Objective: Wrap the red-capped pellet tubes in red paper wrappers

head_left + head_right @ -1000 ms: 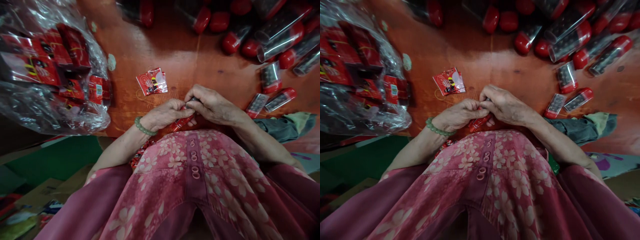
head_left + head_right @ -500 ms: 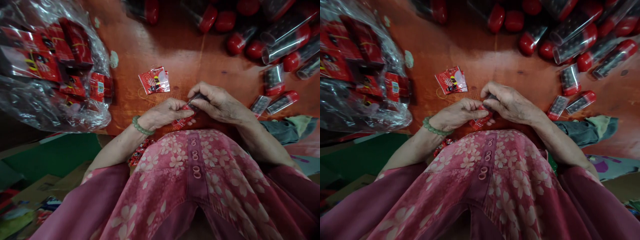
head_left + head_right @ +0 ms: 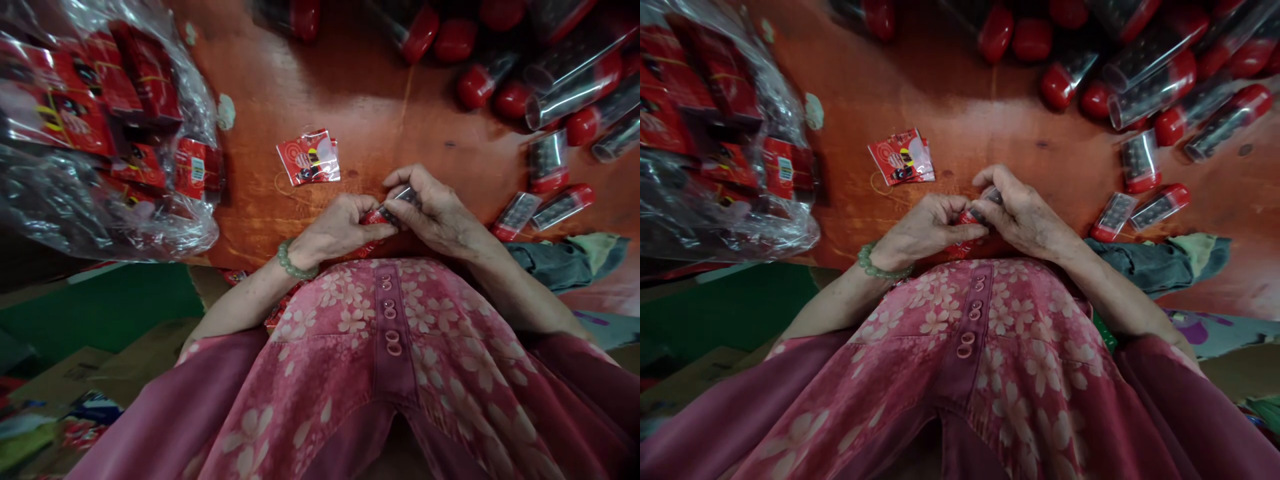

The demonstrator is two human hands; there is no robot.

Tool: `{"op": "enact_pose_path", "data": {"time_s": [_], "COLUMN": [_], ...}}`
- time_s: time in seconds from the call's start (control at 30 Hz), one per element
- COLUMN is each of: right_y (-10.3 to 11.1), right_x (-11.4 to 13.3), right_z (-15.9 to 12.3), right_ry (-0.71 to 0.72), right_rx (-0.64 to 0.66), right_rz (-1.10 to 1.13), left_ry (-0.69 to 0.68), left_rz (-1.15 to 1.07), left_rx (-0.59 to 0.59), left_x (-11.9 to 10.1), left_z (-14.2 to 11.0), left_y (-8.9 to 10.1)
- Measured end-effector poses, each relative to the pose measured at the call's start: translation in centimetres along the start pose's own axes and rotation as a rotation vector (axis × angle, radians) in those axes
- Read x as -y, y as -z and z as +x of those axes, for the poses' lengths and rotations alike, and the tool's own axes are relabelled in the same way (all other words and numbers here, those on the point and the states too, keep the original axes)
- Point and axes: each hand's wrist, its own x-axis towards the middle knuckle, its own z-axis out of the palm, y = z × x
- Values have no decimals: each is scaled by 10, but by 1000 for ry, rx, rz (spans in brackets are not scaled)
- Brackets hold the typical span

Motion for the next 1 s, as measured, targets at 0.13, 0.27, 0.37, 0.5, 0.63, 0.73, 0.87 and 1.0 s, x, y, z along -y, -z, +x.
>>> {"op": "enact_pose_path", "data": {"time_s": [0.13, 0.27, 0.37, 0.5, 0.63, 0.73, 0.87, 1.0], "right_y": [6, 18, 29, 31, 24, 21, 21, 24], "right_x": [-2, 9, 19, 18, 13, 11, 8, 8], "right_z": [3, 6, 9, 12, 13, 13, 14, 12], "right_ry": [-115, -35, 55, 1, -114, -120, -142, -198], "right_rx": [21, 106, 256, 246, 152, 142, 97, 111], "right_rz": [154, 86, -49, -42, -117, -101, 58, 157], "left_ry": [63, 97, 109, 119, 76, 24, -54, -67], "left_rz": [-69, -130, -240, -372, -279, -178, -176, -138], "left_rx": [45, 191, 366, 327, 69, -28, 55, 135], "left_x": [-5, -5, -2, 0, -3, -5, -9, -9], "left_z": [-1, 2, 5, 6, 7, 9, 9, 5], "left_y": [6, 15, 17, 8, -4, -6, 2, 13]}}
